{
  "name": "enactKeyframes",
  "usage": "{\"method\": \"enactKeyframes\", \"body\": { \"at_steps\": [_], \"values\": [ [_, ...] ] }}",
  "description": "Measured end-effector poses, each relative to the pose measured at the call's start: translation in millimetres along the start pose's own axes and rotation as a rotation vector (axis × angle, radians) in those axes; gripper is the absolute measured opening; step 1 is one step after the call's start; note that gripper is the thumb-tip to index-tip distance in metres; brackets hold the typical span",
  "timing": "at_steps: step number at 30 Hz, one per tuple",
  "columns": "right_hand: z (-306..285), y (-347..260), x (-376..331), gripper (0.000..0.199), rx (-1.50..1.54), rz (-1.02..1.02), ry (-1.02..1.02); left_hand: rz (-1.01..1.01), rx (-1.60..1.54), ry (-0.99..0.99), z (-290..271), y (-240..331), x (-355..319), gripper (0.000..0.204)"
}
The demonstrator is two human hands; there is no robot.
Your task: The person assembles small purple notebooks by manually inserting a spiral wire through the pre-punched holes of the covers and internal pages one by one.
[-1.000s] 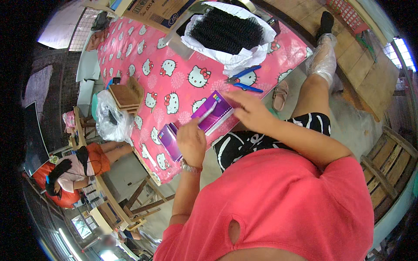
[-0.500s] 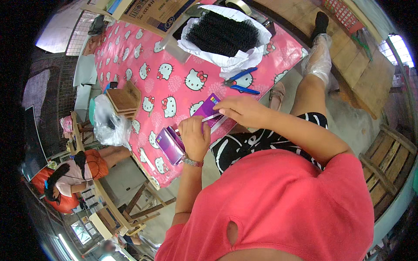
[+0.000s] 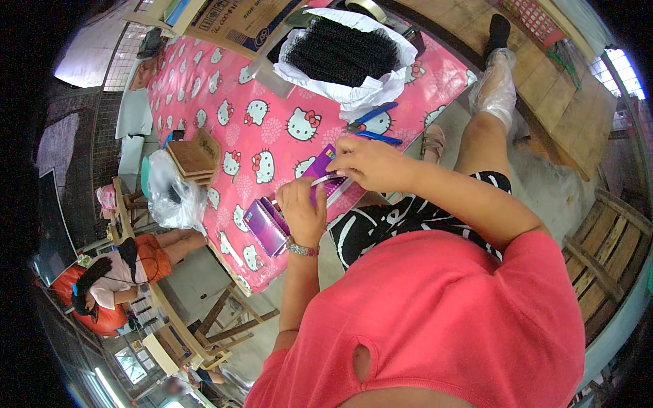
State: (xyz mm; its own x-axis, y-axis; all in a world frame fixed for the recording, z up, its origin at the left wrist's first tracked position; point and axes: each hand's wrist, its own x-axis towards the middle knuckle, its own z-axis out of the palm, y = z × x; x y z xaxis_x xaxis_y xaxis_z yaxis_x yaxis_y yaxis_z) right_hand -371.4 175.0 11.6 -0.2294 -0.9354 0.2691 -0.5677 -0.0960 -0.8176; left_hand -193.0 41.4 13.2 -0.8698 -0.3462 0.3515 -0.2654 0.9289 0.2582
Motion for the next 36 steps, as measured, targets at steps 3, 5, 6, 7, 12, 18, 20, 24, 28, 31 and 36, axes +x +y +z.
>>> {"method": "enactKeyframes", "body": {
  "at_steps": [3,5,6,7,12,18,20,24,28,31,36],
  "values": [
    [1.6,0.4,-0.8,0.021,0.043,0.017,0.006,-0.001,0.011,-0.003,-0.4,1.8,0.5,0.018],
    [4.7,4.9,-2.8,0.023,0.053,0.023,-0.01,-0.003,0.014,-0.008,-0.9,2.6,0.4,0.018],
    [5.3,7.0,-3.9,0.025,0.062,0.03,-0.027,-0.006,0.017,-0.012,-1.2,3.0,0.7,0.018],
    [5.5,9.4,-5.5,0.025,0.062,0.031,-0.027,-0.006,0.016,-0.013,-0.5,3.2,0.5,0.018],
    [4.1,12.2,-9.8,0.031,-0.014,0.005,-0.09,0.01,0.024,0.003,1.0,3.8,2.0,0.02],
    [5.3,-12.4,-3.6,0.029,0.112,0.005,0.074,0.079,-0.08,0.059,7.6,15.6,2.4,0.023],
    [1.3,-11.6,-2.2,0.032,0.043,0.053,-0.01,0.095,-0.087,0.081,10.6,17.0,3.0,0.025],
    [-9.7,-33.6,4.1,0.026,-0.101,0.244,-0.252,0.055,-0.01,-0.015,7.6,15.5,1.1,0.03],
    [-7.9,-32.6,0.5,0.024,-0.207,-0.04,-0.002,0.065,-0.015,-0.041,3.0,18.6,4.4,0.03],
    [-12.1,-39.9,8.5,0.027,-0.226,0.309,-0.307,0.038,-0.042,-0.017,5.3,15.3,1.1,0.03],
    [-5.0,-32.1,1.9,0.028,-0.244,-0.061,0.044,0.052,-0.073,-0.001,3.5,16.0,5.0,0.028]
  ]
}}
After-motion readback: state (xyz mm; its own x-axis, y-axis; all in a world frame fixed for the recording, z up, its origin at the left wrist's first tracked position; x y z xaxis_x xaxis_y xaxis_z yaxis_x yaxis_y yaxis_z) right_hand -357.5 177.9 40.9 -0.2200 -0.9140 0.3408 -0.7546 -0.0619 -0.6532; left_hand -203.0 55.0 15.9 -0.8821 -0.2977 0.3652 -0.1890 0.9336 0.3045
